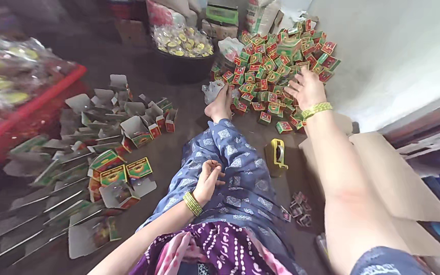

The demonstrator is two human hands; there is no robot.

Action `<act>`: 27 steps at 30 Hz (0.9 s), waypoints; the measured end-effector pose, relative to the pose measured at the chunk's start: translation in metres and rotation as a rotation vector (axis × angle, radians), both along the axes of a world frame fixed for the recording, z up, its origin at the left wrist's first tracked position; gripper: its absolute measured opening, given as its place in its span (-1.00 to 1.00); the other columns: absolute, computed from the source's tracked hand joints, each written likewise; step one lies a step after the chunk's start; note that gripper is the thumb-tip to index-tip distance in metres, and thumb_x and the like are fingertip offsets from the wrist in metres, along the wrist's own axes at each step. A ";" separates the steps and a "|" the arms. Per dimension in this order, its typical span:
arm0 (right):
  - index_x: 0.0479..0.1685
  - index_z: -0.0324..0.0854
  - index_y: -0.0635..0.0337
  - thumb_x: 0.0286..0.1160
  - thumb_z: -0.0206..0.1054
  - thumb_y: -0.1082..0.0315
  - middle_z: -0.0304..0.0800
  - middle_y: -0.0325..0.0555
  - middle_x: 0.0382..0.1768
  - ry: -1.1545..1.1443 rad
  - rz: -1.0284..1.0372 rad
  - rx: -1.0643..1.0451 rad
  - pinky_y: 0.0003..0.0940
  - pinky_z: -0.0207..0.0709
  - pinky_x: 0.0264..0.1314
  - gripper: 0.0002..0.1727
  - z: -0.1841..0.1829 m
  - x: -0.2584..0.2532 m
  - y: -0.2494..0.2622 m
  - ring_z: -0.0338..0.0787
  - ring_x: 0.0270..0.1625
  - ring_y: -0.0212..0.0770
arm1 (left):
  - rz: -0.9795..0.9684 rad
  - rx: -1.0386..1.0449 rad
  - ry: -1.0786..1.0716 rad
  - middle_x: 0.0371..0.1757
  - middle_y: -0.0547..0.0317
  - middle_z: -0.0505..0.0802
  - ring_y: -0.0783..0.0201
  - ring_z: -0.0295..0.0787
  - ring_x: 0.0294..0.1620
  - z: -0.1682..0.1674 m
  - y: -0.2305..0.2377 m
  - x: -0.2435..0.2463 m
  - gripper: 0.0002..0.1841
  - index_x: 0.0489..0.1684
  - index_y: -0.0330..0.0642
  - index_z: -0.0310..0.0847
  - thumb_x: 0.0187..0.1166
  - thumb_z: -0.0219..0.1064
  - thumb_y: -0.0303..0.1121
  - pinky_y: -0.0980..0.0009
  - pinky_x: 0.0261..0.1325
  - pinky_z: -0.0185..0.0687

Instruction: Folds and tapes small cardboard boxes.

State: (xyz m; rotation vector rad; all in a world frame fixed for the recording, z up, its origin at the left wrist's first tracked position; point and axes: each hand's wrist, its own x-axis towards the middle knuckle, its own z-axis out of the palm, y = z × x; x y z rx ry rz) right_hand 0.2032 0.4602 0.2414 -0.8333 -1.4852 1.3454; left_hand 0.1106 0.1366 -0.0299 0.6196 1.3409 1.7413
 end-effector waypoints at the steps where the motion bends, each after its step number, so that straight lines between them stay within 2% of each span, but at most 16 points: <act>1: 0.77 0.13 0.13 0.76 0.18 -0.01 0.42 0.12 0.61 -0.058 0.036 0.014 0.02 0.71 0.33 -0.30 -0.006 0.001 -0.009 0.69 0.44 0.05 | -0.002 0.002 0.004 0.27 -0.11 0.64 0.03 0.83 0.05 -0.001 0.000 -0.001 -0.54 0.51 -0.32 0.19 0.75 0.06 -0.26 0.07 -0.09 0.89; 3: 0.64 0.28 0.22 0.73 0.24 0.12 0.62 0.09 0.38 -0.236 0.142 0.053 -0.09 0.77 0.18 -0.40 -0.034 0.003 -0.033 0.81 0.19 -0.06 | -0.006 0.010 0.010 0.26 -0.09 0.65 0.04 0.83 0.05 -0.001 0.000 -0.001 -0.56 0.49 -0.32 0.22 0.74 0.09 -0.29 0.07 -0.09 0.89; 6: 0.38 0.54 0.28 0.67 0.35 0.27 0.81 0.05 0.12 -0.503 0.352 0.052 -0.14 0.79 0.08 -0.59 -0.098 0.010 -0.080 0.87 0.00 -0.11 | -0.015 0.024 0.045 0.27 -0.09 0.66 0.07 0.83 0.04 -0.002 0.000 -0.001 -0.58 0.45 -0.33 0.27 0.71 0.16 -0.34 0.09 -0.08 0.89; 10: 0.22 0.67 0.27 0.54 0.42 0.30 0.84 -0.05 0.08 -0.663 0.627 0.072 -0.24 0.78 0.12 -0.65 -0.185 0.036 -0.134 0.87 0.02 -0.23 | -0.049 0.020 0.223 0.25 -0.08 0.69 0.15 0.86 -0.08 -0.003 -0.004 -0.009 -0.57 0.40 -0.37 0.34 0.63 0.28 -0.39 0.17 -0.06 0.90; 13: 0.18 0.73 0.25 0.52 0.45 0.29 0.88 -0.11 0.09 -0.609 0.690 0.185 -0.34 0.70 0.32 -0.67 -0.229 0.057 -0.152 0.84 0.13 -0.35 | -0.022 -0.052 0.439 0.24 -0.08 0.73 0.18 0.85 -0.01 0.005 -0.012 -0.027 -0.59 0.34 -0.38 0.46 0.60 0.32 -0.35 0.18 0.05 0.87; 17: 0.10 0.75 0.28 0.55 0.42 0.36 0.90 -0.11 0.03 -0.481 0.571 0.212 -0.32 0.76 0.24 -0.75 -0.236 0.070 -0.162 0.87 0.08 -0.30 | 0.051 -0.251 0.750 0.25 -0.12 0.74 0.14 0.77 0.19 0.008 -0.037 -0.067 -0.62 0.26 -0.32 0.60 0.60 0.33 -0.26 0.19 0.28 0.75; 20: 0.09 0.73 0.28 0.56 0.40 0.38 0.89 -0.11 -0.01 -0.467 0.540 0.181 -0.32 0.75 0.24 -0.77 -0.237 0.071 -0.164 0.86 0.07 -0.30 | 0.148 -0.497 0.946 0.23 -0.12 0.76 0.01 0.75 0.24 0.007 -0.072 -0.099 -0.67 0.19 -0.24 0.68 0.59 0.37 -0.24 -0.01 0.34 0.69; 23: 0.10 0.71 0.30 0.56 0.39 0.39 0.89 -0.11 -0.01 -0.465 0.540 0.193 -0.35 0.75 0.22 -0.77 -0.242 0.070 -0.163 0.85 0.06 -0.32 | 0.247 -0.780 1.101 0.38 -0.19 0.71 -0.20 0.59 0.46 0.006 -0.106 -0.127 -0.63 0.24 -0.20 0.70 0.52 0.45 -0.27 -0.20 0.51 0.48; 27: 0.10 0.72 0.27 0.57 0.39 0.38 0.89 -0.13 -0.02 -0.431 0.532 0.216 -0.40 0.74 0.19 -0.78 -0.247 0.070 -0.163 0.85 0.05 -0.36 | 0.356 -1.079 1.103 0.41 -0.43 0.62 -0.46 0.50 0.46 0.002 -0.139 -0.152 -0.46 0.31 -0.33 0.63 0.36 0.56 -0.27 -0.43 0.35 0.45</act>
